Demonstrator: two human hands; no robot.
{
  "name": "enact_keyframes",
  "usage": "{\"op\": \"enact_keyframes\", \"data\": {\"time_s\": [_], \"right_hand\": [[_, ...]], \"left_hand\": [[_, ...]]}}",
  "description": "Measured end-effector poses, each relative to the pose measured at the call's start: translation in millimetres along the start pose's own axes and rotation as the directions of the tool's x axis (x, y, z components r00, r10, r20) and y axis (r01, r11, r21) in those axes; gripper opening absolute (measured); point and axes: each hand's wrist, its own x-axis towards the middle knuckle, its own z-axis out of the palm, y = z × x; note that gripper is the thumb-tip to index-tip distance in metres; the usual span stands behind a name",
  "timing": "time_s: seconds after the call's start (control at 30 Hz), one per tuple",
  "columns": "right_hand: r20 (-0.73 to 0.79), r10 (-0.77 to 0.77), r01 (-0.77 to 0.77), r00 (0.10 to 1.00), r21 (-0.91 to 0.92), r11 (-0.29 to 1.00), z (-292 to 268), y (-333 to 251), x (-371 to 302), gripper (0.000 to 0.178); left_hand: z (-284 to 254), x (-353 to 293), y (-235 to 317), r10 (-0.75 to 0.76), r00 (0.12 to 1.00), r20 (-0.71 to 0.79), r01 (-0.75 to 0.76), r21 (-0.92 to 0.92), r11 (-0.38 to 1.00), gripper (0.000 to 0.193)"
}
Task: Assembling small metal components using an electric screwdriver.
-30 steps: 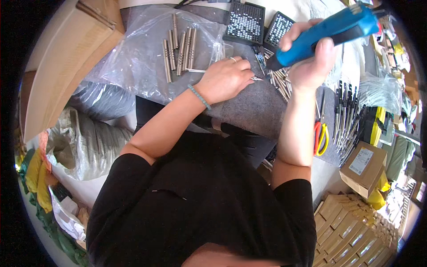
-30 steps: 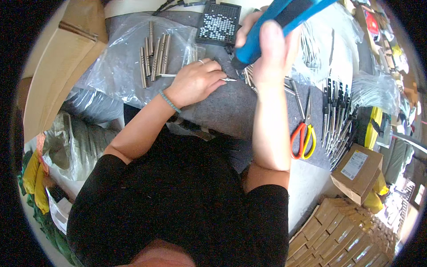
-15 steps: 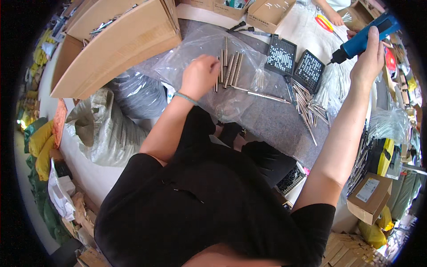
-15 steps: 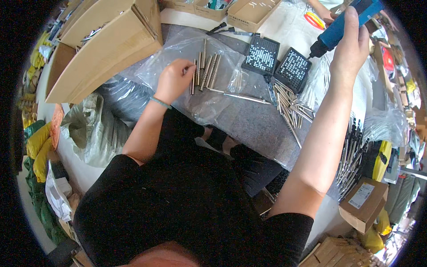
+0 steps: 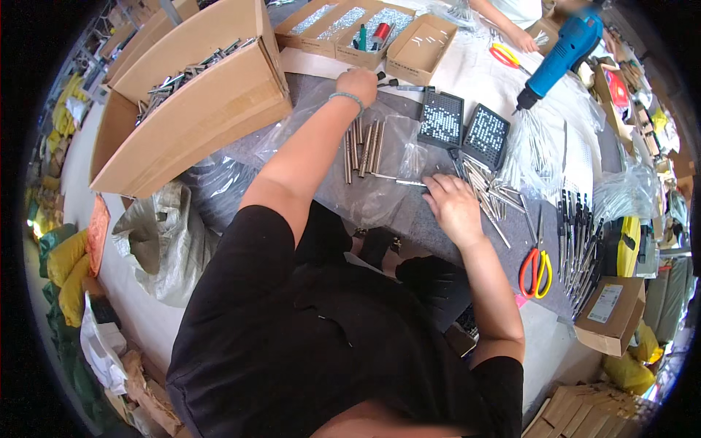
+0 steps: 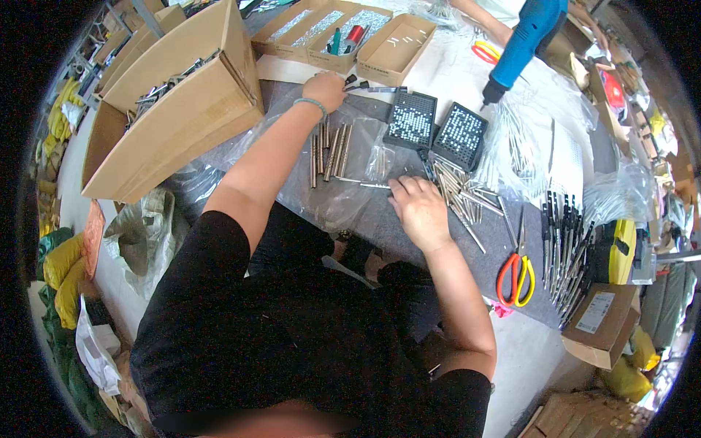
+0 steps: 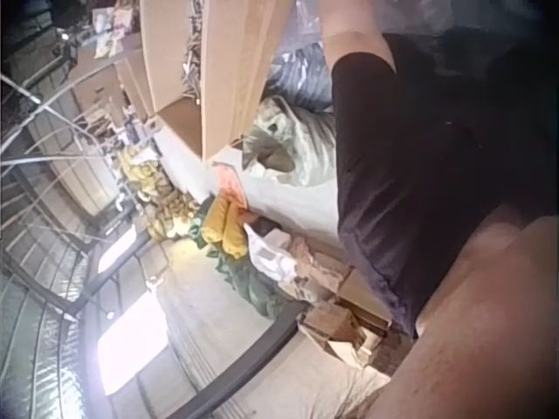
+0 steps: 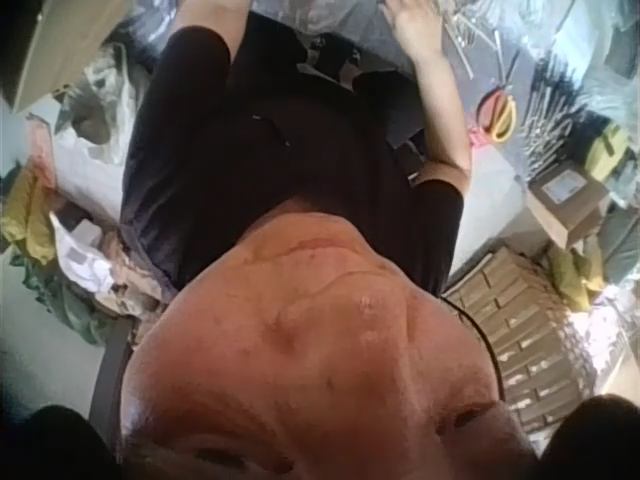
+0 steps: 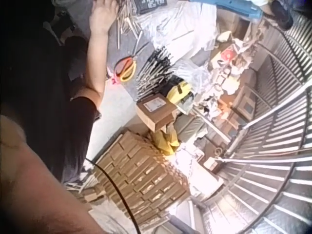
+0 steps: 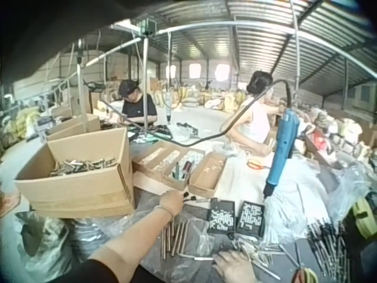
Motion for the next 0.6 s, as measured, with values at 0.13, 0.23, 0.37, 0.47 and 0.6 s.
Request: {"op": "enact_keyframes", "data": {"time_s": [0.13,0.23,0.37,0.47,0.6], "right_hand": [[0.012,0.082,-0.081,0.997,-0.057,0.995,-2.4,5.1,-7.5,0.021],[-0.023,0.265,-0.265,0.964,0.007,0.964,-18.2,1.0,-4.7,0.020],[0.029,0.536,-0.466,0.844,0.537,0.704,-14.1,13.0,-7.9,0.020],[0.494,0.536,-0.541,0.684,0.837,-0.080,-22.5,0.0,9.3,0.026],[0.510,0.434,-0.272,0.742,0.822,-0.501,-18.7,-8.6,17.9,0.029]], "left_hand": [[5.6,4.5,-2.6,0.128,0.988,-0.089,-0.122,0.070,0.990,0.019],[-18.0,-14.9,-16.7,-0.022,0.959,-0.284,-0.034,-0.193,0.981,0.013],[-38.3,-65.3,4.2,-0.143,0.982,-0.121,-0.032,-0.858,0.512,0.013],[-28.2,-118.5,47.6,-0.072,0.997,-0.007,-0.007,-1.000,-0.001,0.008],[-38.8,-177.3,97.2,0.075,0.941,0.330,0.330,-0.843,-0.425,0.014]]}}
